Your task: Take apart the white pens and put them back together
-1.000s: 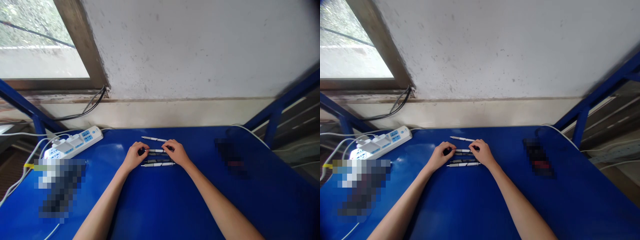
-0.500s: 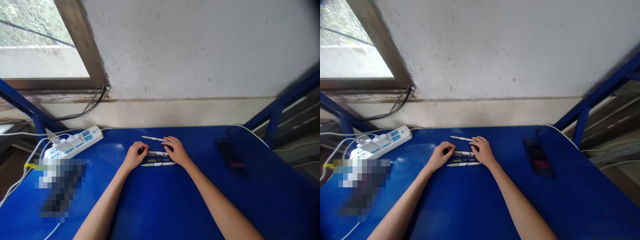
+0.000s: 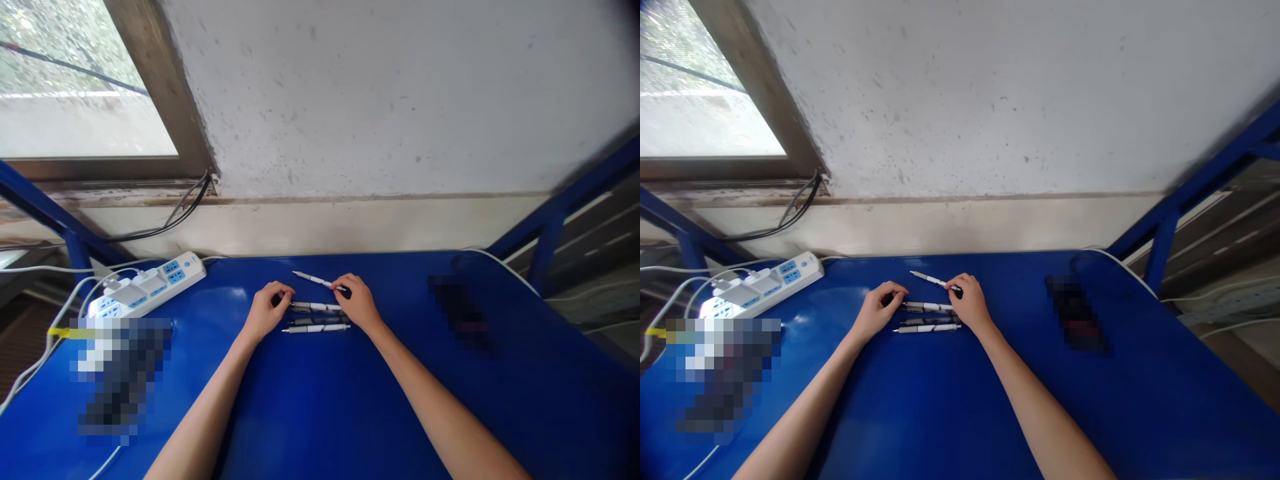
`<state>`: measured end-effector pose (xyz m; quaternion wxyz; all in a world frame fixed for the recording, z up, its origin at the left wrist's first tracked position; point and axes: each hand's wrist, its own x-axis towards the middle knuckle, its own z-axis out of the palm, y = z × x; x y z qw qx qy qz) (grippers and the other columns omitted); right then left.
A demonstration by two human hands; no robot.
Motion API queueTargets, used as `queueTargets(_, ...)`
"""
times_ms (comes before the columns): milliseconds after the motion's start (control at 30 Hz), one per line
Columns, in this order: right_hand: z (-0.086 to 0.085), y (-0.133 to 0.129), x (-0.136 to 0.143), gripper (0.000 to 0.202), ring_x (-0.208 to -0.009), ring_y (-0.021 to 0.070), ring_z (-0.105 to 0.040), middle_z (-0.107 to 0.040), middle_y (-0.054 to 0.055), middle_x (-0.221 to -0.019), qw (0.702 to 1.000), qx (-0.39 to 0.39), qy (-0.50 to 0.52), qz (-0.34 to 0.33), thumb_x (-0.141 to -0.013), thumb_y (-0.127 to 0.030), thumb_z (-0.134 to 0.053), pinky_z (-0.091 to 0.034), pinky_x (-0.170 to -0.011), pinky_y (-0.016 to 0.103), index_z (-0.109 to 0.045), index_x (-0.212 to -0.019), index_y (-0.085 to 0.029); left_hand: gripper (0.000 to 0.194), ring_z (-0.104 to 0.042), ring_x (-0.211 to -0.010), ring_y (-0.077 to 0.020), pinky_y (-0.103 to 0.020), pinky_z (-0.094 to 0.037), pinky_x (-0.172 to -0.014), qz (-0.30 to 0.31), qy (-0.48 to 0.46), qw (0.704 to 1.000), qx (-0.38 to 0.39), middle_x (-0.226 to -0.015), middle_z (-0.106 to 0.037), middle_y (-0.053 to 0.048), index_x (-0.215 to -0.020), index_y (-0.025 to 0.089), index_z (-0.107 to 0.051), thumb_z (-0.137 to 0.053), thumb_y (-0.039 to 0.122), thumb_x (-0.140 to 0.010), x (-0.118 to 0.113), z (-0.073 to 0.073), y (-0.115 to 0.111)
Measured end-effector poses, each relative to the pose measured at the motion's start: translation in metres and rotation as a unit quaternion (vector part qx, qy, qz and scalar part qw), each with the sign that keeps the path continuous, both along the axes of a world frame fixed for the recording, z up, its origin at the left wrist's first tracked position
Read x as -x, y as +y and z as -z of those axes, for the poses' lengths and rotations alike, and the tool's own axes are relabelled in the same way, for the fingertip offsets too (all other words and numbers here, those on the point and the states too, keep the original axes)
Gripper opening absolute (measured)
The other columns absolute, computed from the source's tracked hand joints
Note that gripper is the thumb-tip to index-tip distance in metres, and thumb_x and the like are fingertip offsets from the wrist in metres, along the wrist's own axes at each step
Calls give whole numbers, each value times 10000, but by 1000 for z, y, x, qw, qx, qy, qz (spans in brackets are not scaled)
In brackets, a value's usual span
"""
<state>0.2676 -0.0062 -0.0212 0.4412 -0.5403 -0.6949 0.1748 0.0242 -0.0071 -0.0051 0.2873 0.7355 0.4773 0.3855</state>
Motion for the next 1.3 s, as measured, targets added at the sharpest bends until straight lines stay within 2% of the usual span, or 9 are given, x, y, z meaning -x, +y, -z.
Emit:
queueTargets(167,-1,3,-5,83,-823,216,-647,-649,52,-881,990,27,140,-9,-803,-222,-605,-477,-807,372,-688,-796,-223,209,-529,-673,-128,-235,-390,-604,-30,-31,999,1,-812,-619,-21,-978,193,-671,-525,314,-891,0,2,1)
queueTargets(333,-5,3,-8,155,-825,228,-692,-700,39,-828,951,131,276,-56,-793,-366,-670,-491,-811,373,-673,-848,-221,317,-567,-700,-125,-234,-437,-620,-54,-98,994,16,-939,-629,-41,-1132,196,-599,-596,323,-841,0,5,5)
queueTargets(567,-5,1,-5,229,-876,240,-686,-742,56,-823,947,168,258,-90,-816,-411,-653,-480,-839,383,-688,-924,-212,237,-553,-661,-136,-246,-422,-639,-19,-83,994,64,-750,-630,-1,-959,184,-661,-578,383,-861,2,5,3)
queueTargets(767,-4,1,-5,245,-749,198,-659,-695,28,-760,954,165,238,-81,-821,-399,-651,-482,-746,341,-703,-974,-216,280,-502,-597,-128,-233,-370,-580,-33,-98,991,90,-675,-609,17,-910,186,-647,-555,448,-871,2,0,3)
queueTargets(967,-6,1,-5,225,-805,208,-678,-713,45,-817,949,171,246,-96,-786,-365,-682,-492,-787,354,-698,-945,-206,386,-515,-584,-127,-237,-375,-582,-34,-90,991,94,-611,-585,11,-705,172,-607,-502,491,-897,1,-2,2)
queueTargets(1033,-6,1,-4,233,-792,207,-682,-714,44,-798,950,170,247,-92,-782,-358,-680,-495,-782,354,-694,-955,-203,374,-531,-600,-131,-240,-391,-592,-32,-96,990,93,-635,-609,3,-740,169,-629,-508,487,-895,1,-2,2)
queueTargets(1100,-6,1,-4,232,-781,208,-684,-713,45,-775,952,171,240,-88,-784,-355,-672,-498,-772,353,-691,-952,-196,317,-555,-637,-138,-244,-415,-621,-25,-109,989,93,-699,-642,-3,-899,171,-665,-548,465,-876,0,-1,2)
queueTargets(1200,-5,2,-4,245,-798,217,-696,-726,56,-783,953,179,229,-89,-787,-357,-667,-504,-773,353,-686,-961,-185,372,-591,-707,-151,-250,-445,-665,-14,-133,987,91,-782,-664,-8,-1133,189,-627,-605,423,-844,0,0,3)
queueTargets(1300,-4,2,-4,264,-845,226,-707,-743,74,-831,951,185,226,-98,-788,-364,-666,-509,-804,358,-683,-976,-180,326,-602,-712,-155,-251,-450,-664,-19,-147,984,100,-791,-679,-16,-1076,187,-635,-600,415,-845,0,-1,4)
